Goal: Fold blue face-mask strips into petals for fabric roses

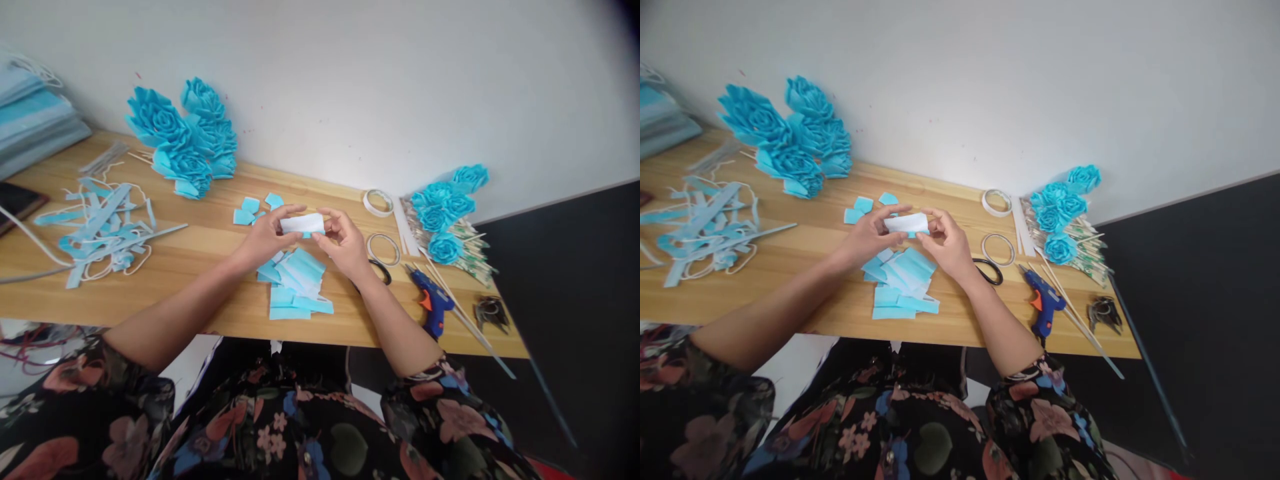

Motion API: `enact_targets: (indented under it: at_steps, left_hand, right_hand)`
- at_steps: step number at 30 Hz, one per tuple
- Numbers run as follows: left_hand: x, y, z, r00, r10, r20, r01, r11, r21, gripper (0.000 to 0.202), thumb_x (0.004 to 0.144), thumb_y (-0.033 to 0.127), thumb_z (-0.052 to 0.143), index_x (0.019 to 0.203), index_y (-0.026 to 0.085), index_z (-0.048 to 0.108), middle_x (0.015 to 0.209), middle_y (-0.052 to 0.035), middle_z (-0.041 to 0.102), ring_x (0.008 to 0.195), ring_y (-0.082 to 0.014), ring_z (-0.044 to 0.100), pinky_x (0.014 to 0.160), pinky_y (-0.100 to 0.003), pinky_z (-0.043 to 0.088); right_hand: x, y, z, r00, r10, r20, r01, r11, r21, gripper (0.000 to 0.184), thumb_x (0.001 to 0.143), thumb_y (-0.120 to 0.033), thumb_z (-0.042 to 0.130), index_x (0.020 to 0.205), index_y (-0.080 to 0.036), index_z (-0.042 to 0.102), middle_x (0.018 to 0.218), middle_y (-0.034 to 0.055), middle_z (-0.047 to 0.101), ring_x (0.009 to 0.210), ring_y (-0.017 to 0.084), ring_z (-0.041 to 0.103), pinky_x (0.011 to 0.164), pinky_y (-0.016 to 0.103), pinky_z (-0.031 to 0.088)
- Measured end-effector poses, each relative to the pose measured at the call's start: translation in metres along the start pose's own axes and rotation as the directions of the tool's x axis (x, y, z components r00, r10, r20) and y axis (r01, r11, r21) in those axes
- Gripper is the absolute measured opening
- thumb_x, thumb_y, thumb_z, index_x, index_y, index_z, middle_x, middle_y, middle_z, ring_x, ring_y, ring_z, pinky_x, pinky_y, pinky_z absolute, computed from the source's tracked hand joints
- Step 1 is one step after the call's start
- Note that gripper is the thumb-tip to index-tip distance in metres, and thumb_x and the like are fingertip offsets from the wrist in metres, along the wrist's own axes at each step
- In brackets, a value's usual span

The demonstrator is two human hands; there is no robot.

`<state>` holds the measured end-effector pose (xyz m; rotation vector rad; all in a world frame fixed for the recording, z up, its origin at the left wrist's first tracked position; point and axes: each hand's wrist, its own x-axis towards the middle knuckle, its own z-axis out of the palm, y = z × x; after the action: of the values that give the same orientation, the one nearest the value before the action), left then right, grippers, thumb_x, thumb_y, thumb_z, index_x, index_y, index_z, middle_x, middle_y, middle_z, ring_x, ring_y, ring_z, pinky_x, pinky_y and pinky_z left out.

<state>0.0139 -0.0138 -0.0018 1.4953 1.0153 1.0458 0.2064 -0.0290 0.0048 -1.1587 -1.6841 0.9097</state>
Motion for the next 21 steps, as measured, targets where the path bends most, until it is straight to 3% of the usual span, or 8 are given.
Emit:
enact_targets:
  at_steps: [3,7,10,14,17,21]
  left_hand:
    - [0.0004,0.0005,-0.0001,0.999,0.001,-0.040,-0.001,1.000,0.017,0.061,0.076,0.021,0.069,0.136,0.015,0.057,0.085,-0.0026,0.066,0.060,-0.0093,0.051,0.054,-0.022,0.040]
    - [-0.0019,0.0030,0.0025,0.994,0.096,-0.058,-0.089,0.989,0.114,0.058,0.075,0.014,0.066,0.133,0.017,0.060,0.086,-0.0022,0.066,0.065,-0.0098,0.053,0.057,-0.022,0.040]
    - [-0.0043,0.0047,0.0046,0.993,0.118,-0.012,-0.116,0.986,0.117,0.060,0.076,0.012,0.064,0.135,0.017,0.058,0.087,-0.0023,0.067,0.068,-0.0105,0.056,0.061,-0.022,0.043]
    - [-0.0027,0.0034,0.0036,0.996,0.079,-0.029,-0.079,0.997,0.003,0.061,0.075,0.012,0.066,0.135,0.017,0.057,0.078,0.0008,0.065,0.061,-0.0083,0.051,0.056,-0.021,0.039]
    - [0.0012,0.0007,0.0013,0.996,0.049,-0.071,-0.059,0.987,-0.148,0.061,0.075,0.014,0.069,0.135,0.017,0.055,0.072,0.0020,0.063,0.058,-0.0079,0.050,0.054,-0.021,0.038]
    - [0.0034,0.0005,0.0001,0.995,-0.005,-0.102,-0.026,0.953,-0.302,0.062,0.078,0.023,0.071,0.137,0.017,0.052,0.074,0.0009,0.063,0.062,-0.0102,0.057,0.058,-0.023,0.045]
  right_hand:
    - [0.0009,0.0031,-0.0008,0.999,0.039,0.034,-0.040,0.999,0.023,0.061,0.084,-0.032,0.068,0.140,-0.032,0.045,0.084,-0.0007,0.066,0.069,0.015,0.058,0.066,0.032,0.052]
    - [0.0025,0.0050,-0.0011,0.992,0.066,0.109,-0.076,0.993,0.087,0.073,0.084,-0.035,0.069,0.148,-0.032,0.034,0.084,-0.0010,0.065,0.064,0.014,0.053,0.059,0.029,0.047]
    - [0.0031,0.0036,-0.0010,0.988,0.076,0.134,-0.089,0.992,0.095,0.070,0.081,-0.033,0.070,0.145,-0.028,0.042,0.081,-0.0008,0.064,0.068,0.015,0.055,0.061,0.029,0.047]
    - [0.0035,0.0041,-0.0021,0.989,0.085,0.123,-0.088,0.996,0.017,0.057,0.081,-0.033,0.069,0.135,-0.024,0.057,0.080,-0.0005,0.066,0.066,0.014,0.054,0.061,0.029,0.046]
    - [0.0039,0.0071,-0.0027,0.992,0.075,0.103,-0.076,0.997,0.012,0.053,0.080,-0.035,0.070,0.132,-0.024,0.061,0.099,0.0031,0.072,0.078,0.016,0.062,0.069,0.031,0.050]
    - [0.0042,0.0077,-0.0017,0.996,0.050,0.067,-0.056,0.995,0.083,0.052,0.081,-0.039,0.070,0.130,-0.024,0.063,0.126,0.0049,0.068,0.108,0.024,0.064,0.085,0.035,0.054]
